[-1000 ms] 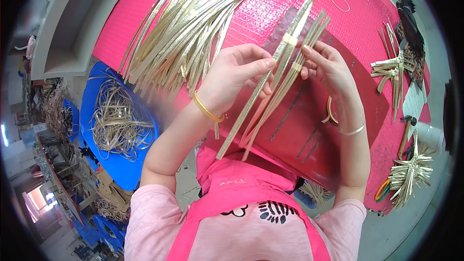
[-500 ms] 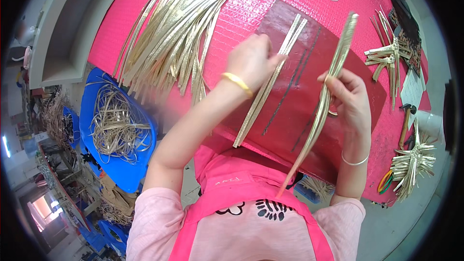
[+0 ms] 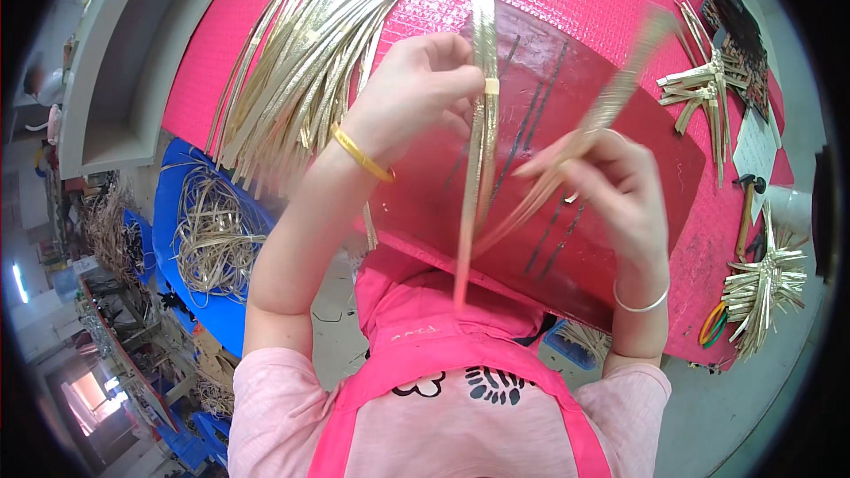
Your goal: The recorder is weaving together gold-colored straps on a workbench to create a patterned component.
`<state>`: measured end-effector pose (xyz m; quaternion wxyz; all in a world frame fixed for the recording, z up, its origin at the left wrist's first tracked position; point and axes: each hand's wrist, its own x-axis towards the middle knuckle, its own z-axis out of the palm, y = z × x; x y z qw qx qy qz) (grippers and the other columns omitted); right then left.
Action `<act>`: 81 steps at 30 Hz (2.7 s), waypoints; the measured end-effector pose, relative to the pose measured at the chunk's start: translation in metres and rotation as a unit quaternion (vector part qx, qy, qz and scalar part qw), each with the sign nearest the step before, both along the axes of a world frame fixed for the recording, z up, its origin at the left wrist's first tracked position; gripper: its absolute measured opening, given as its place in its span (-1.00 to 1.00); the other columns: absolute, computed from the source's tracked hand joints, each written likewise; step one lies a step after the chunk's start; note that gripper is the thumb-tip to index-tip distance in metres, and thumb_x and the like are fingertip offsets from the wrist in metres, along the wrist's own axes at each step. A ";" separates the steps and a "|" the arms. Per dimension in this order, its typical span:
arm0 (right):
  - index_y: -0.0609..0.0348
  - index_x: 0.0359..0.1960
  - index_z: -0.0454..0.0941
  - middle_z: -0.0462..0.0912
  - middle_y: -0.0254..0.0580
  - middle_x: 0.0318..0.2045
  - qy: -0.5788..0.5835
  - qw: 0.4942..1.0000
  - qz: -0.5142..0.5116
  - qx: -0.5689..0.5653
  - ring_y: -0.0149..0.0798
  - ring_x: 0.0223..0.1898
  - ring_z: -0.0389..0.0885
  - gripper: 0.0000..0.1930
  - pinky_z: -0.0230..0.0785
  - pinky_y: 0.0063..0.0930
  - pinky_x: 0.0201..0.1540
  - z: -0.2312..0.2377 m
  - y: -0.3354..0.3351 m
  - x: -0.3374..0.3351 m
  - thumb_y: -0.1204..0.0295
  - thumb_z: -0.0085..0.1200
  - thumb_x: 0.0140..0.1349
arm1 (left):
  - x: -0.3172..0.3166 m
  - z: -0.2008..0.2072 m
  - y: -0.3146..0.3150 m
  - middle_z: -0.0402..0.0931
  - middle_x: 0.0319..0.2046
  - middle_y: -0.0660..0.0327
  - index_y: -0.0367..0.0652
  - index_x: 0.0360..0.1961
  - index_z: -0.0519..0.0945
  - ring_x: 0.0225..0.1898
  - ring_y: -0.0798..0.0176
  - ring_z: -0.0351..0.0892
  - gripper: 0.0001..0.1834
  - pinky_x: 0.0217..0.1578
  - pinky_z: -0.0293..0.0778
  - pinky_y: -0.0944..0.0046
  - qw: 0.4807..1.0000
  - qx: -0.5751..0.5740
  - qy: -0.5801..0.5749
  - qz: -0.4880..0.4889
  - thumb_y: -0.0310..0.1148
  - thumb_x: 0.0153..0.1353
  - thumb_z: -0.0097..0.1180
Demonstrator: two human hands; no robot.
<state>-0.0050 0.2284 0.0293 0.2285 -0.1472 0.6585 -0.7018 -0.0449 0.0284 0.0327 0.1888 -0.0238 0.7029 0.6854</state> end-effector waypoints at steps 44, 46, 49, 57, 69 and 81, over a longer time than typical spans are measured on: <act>0.33 -0.42 0.45 0.53 -0.29 -0.49 0.022 0.971 -0.212 -0.108 -0.52 -0.44 0.47 -0.89 0.34 -0.70 -0.40 -0.010 -0.080 -0.002 0.60 0.05 -0.03 | 0.056 -0.020 0.005 0.47 -0.54 0.19 -0.34 -0.42 0.46 -0.53 0.40 0.46 -0.89 -0.51 0.35 0.45 0.946 -0.002 0.230 0.230 -0.52 -0.01 0.04; 0.31 -0.44 0.45 0.54 -0.28 -0.51 0.056 0.977 -0.195 -0.067 -0.49 -0.47 0.48 -0.89 0.35 -0.66 -0.41 -0.006 -0.074 -0.012 0.61 0.06 -0.06 | 0.055 -0.021 0.005 0.45 -0.55 0.19 -0.32 -0.43 0.44 -0.56 0.37 0.45 -0.90 -0.54 0.34 0.43 0.911 -0.087 0.321 0.245 -0.52 0.00 0.01; 0.23 -0.51 0.45 0.50 -0.18 -0.57 0.613 0.734 -0.198 0.215 -0.21 -0.50 0.49 -0.86 0.33 -0.42 -0.31 0.002 -0.066 -0.034 0.59 0.09 -0.20 | 0.047 -0.006 -0.004 0.39 -0.59 0.20 -0.31 -0.40 0.39 -0.66 0.37 0.38 -0.87 -0.67 0.27 0.40 0.818 -0.312 0.460 0.147 -0.46 0.05 -0.01; 0.35 -0.47 0.48 0.53 -0.31 -0.55 0.088 0.986 -0.141 -0.003 -0.59 -0.48 0.43 -0.89 0.26 -0.75 -0.42 -0.005 -0.074 -0.010 0.54 0.05 -0.01 | 0.039 0.011 -0.034 0.39 -0.67 0.25 -0.36 -0.38 0.43 -0.78 0.54 0.23 -0.79 -0.80 0.09 0.58 0.991 0.128 0.014 0.034 -0.39 0.06 0.01; 0.35 -0.34 0.42 0.48 -0.31 -0.50 -0.082 0.997 -0.014 -0.004 -0.51 -0.47 0.39 -0.80 0.23 -0.69 -0.40 0.017 -0.054 -0.019 0.44 -0.03 0.08 | 0.040 0.011 -0.034 0.45 -0.58 0.09 -0.32 -0.32 0.47 -0.56 0.28 0.49 -0.77 -0.54 0.40 0.45 0.772 -0.326 0.543 -0.048 -0.60 -0.10 0.07; 0.32 -0.46 0.42 0.49 -0.34 -0.63 0.069 0.989 -0.131 0.030 -0.56 -0.60 0.41 -0.88 0.25 -0.69 -0.57 -0.013 -0.080 -0.016 0.49 0.01 0.04 | 0.045 0.005 -0.031 0.48 -0.57 0.17 -0.39 -0.37 0.46 -0.64 0.47 0.42 -0.80 -0.63 0.35 0.54 0.981 0.169 -0.057 0.078 -0.42 0.06 0.02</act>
